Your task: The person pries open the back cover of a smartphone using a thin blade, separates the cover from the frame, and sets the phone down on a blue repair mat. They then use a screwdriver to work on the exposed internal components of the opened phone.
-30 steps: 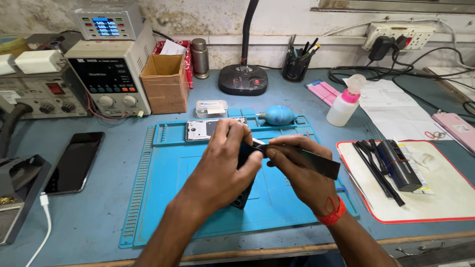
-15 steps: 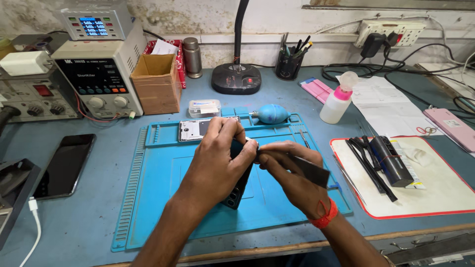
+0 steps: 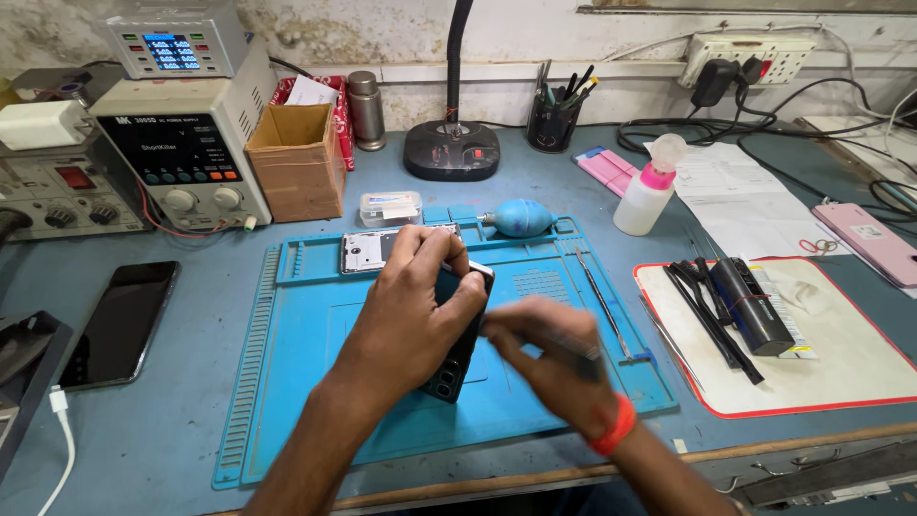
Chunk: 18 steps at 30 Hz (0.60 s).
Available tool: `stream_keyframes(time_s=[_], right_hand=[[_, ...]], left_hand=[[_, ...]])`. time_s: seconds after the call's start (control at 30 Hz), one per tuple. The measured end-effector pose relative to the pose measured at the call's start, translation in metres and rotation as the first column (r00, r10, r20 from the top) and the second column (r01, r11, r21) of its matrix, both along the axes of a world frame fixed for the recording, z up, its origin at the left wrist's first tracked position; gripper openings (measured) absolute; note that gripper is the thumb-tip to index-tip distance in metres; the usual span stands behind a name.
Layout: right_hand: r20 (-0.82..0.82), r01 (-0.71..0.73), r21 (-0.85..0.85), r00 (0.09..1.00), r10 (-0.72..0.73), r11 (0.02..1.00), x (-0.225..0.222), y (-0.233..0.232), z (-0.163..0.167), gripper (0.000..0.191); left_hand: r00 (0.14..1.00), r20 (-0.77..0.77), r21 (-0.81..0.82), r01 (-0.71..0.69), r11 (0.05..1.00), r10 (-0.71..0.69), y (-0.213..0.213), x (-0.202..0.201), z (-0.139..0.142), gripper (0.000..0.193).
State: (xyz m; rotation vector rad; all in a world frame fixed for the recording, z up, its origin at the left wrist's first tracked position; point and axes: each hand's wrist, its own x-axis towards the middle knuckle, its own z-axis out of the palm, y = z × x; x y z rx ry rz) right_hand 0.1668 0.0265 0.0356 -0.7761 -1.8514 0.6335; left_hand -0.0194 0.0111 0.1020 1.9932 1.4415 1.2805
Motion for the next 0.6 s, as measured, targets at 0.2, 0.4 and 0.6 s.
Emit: stream_keyframes(time_s=[0.2, 0.4, 0.6], right_hand=[[0.12, 0.084, -0.03, 0.99, -0.08, 0.996, 0.001, -0.005, -0.013, 0.015], [-0.119, -0.013, -0.162, 0.993, -0.006, 0.987, 0.003, -0.001, -0.013, 0.013], [-0.299, -0.16, -0.421, 0.954, 0.03, 0.893, 0.018, 0.016, -0.012, 0.03]], left_hand=[[0.999, 0.029, -0.046, 0.037, 0.998, -0.036, -0.004, -0.009, 0.001, 0.023], [1.0, -0.003, -0.031, 0.01, 0.999, -0.01, -0.007, -0.018, 0.005, 0.024], [0.997, -0.064, -0.037, -0.052, 0.998, 0.05, -0.009, -0.023, 0.005, 0.025]])
